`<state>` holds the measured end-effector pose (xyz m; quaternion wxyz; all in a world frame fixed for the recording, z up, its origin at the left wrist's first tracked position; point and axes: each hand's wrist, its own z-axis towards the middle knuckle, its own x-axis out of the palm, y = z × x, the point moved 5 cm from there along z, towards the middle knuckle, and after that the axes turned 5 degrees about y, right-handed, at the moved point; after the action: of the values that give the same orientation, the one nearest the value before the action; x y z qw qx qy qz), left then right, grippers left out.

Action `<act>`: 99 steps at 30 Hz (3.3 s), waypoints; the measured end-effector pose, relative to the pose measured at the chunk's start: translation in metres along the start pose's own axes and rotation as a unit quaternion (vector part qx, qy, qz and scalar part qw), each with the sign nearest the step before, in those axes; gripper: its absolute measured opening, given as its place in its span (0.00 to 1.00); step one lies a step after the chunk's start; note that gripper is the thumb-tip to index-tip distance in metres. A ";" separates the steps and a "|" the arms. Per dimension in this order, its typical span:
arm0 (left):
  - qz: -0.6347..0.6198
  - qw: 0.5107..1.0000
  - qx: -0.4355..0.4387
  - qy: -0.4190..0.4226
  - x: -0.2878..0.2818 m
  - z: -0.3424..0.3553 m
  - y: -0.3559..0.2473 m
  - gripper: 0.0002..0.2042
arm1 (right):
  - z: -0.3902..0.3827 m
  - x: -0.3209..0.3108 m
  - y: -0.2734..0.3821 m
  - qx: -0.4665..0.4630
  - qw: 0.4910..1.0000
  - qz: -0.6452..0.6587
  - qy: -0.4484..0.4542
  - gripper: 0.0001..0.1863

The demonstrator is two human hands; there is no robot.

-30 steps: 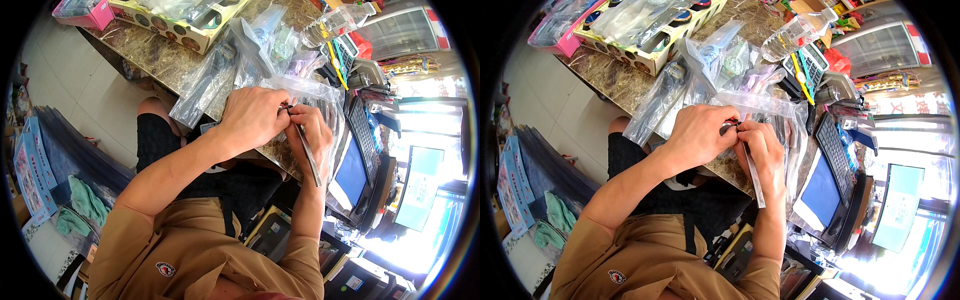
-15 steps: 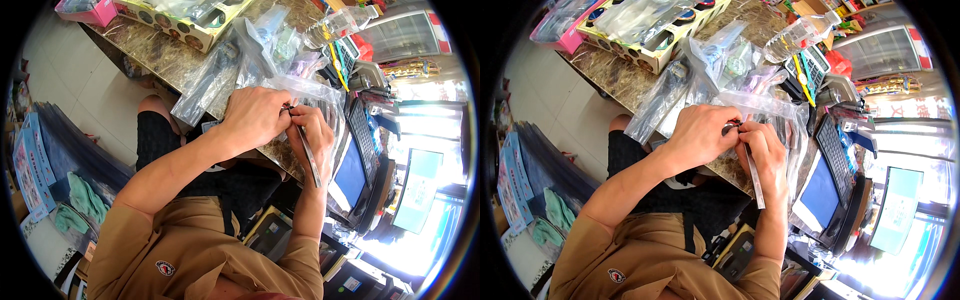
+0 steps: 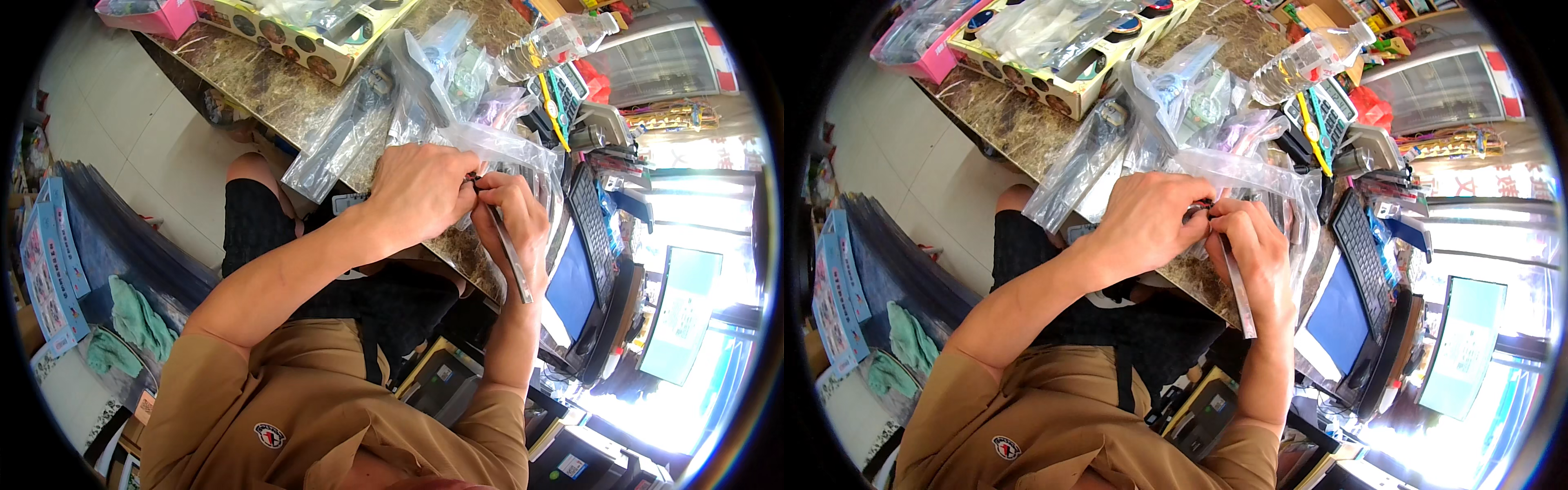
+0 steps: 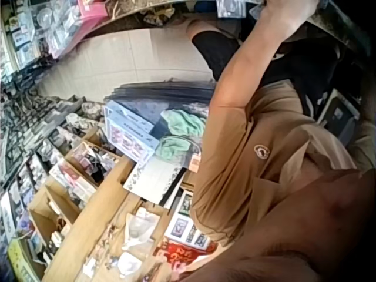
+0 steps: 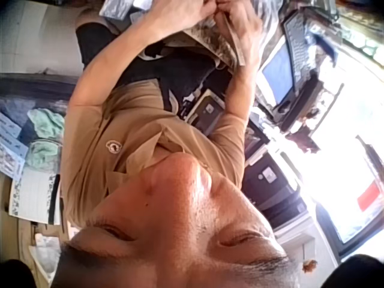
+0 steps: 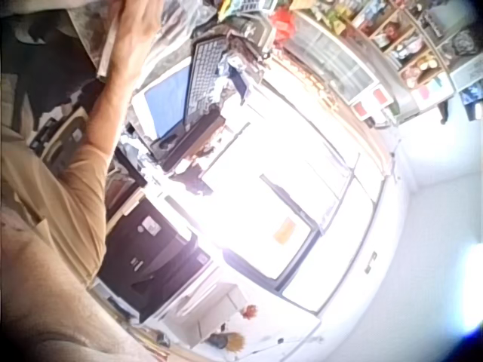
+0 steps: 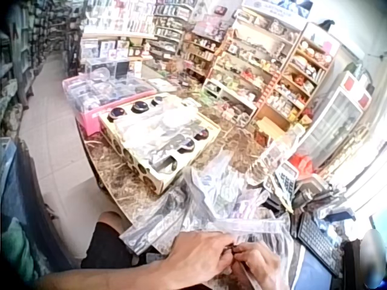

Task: The person uses a metal tool to adjust the strap of a wristwatch at a cluttered counter. They repeatedly insert the tool into the strap holes to manipulate the buckle or clasp mechanism. After several adjustments, the person places the watch into a clear plastic bag.

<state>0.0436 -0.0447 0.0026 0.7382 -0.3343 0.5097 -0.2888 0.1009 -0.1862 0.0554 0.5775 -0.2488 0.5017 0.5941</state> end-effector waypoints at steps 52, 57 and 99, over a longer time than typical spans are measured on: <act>-0.076 0.980 -0.041 0.180 -0.005 0.028 0.017 0.16 | 0.015 0.008 -0.069 0.145 0.939 0.301 0.075 0.11; -0.060 0.974 -0.052 0.212 -0.008 0.030 0.011 0.16 | 0.013 0.011 -0.082 0.196 0.897 0.364 0.156 0.11; -0.085 0.964 -0.061 0.244 -0.005 0.034 0.015 0.16 | 0.022 0.013 -0.075 0.125 0.933 0.297 0.161 0.08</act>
<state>0.0753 -0.0256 0.0022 0.5427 -0.3403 0.6604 -0.3918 0.1745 -0.1741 0.0293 0.3125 -0.1070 0.7092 0.6228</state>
